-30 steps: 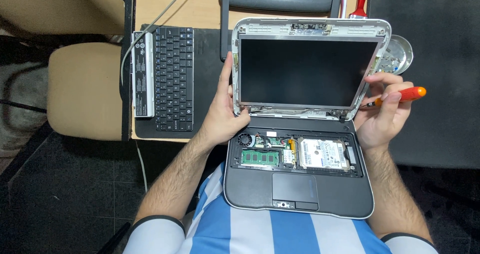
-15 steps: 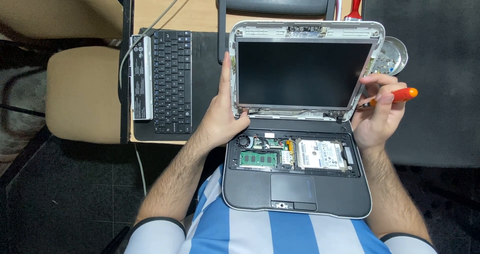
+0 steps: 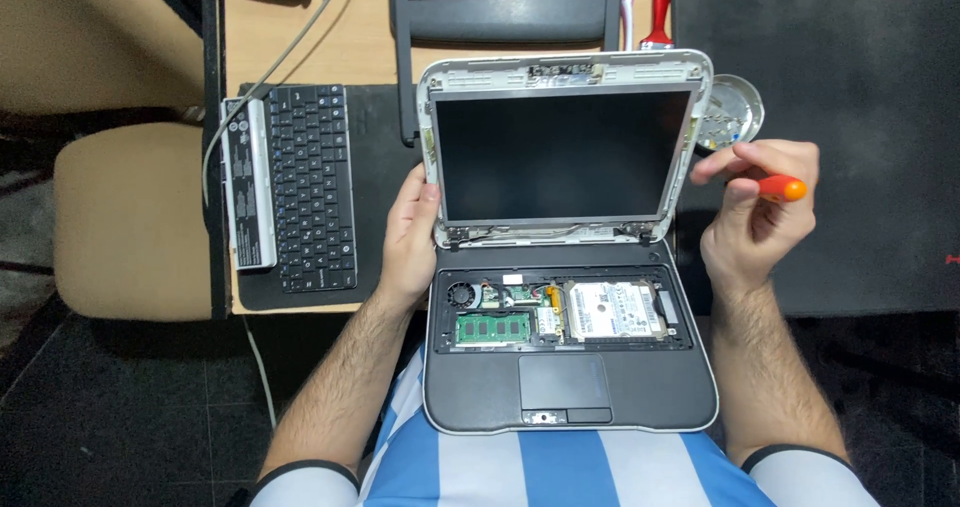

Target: Removing the screen bezel from a laptop using a screwdriver and manual prying.

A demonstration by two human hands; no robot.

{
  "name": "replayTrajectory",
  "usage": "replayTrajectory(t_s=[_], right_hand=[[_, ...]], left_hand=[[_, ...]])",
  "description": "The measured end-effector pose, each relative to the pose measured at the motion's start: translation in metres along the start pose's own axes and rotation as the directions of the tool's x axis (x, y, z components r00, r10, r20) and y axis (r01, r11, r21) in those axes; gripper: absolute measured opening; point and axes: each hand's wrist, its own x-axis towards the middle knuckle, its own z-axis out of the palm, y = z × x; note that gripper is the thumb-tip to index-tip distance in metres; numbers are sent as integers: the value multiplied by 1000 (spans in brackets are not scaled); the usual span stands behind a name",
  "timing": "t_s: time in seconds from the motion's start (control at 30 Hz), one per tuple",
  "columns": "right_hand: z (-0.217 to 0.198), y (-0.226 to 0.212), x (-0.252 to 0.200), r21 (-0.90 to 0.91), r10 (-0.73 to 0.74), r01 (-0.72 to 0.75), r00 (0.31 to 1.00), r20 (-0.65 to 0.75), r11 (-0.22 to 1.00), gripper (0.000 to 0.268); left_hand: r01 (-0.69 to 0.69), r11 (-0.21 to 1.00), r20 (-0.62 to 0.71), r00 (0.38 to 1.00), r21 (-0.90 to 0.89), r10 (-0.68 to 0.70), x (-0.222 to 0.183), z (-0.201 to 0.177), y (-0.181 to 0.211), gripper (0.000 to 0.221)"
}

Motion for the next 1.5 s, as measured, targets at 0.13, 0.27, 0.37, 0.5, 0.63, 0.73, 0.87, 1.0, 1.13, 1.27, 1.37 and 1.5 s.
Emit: replayTrajectory(t_s=[0.13,0.27,0.37,0.5,0.63,0.73,0.87,1.0,1.13,1.27,1.37,1.5], right_hand=[[-6,10,11,-81,-70,67,997,-43,994,66],[-4,27,23,-58,-36,30,995,-92,998,66],[11,25,42,83,-34,45,990,-135,996,45],[24,18,56,100,-53,71,984,-173,992,40],[28,12,58,45,-106,119,968,-227,992,37],[29,9,60,35,-121,135,958,-261,990,38],[28,11,60,45,-116,132,959,-259,990,37],[26,12,59,57,-122,140,963,-239,989,36],[24,15,57,58,-118,136,962,-245,989,36],[23,15,57,68,-117,134,969,-216,989,35],[21,14,57,43,-122,132,976,-180,990,36],[4,11,57,-170,-227,218,974,-30,961,31]], left_hand=[[25,998,-17,1000,60,-24,7,3,10,39],[62,994,1,998,85,-62,29,3,9,58],[19,982,11,1000,190,-21,42,6,9,77],[-72,955,30,997,287,66,44,9,5,81],[-44,931,17,999,362,40,41,8,10,88],[-58,929,28,998,366,52,42,7,9,85],[-5,921,8,1000,390,2,42,7,10,85],[-2,914,-1,1000,406,3,42,8,11,91],[-2,921,4,1000,389,1,42,4,5,73],[2,916,10,1000,400,-7,42,7,12,87],[-15,917,20,1000,398,8,43,5,9,86],[6,918,8,1000,397,-10,44,1,2,73]])
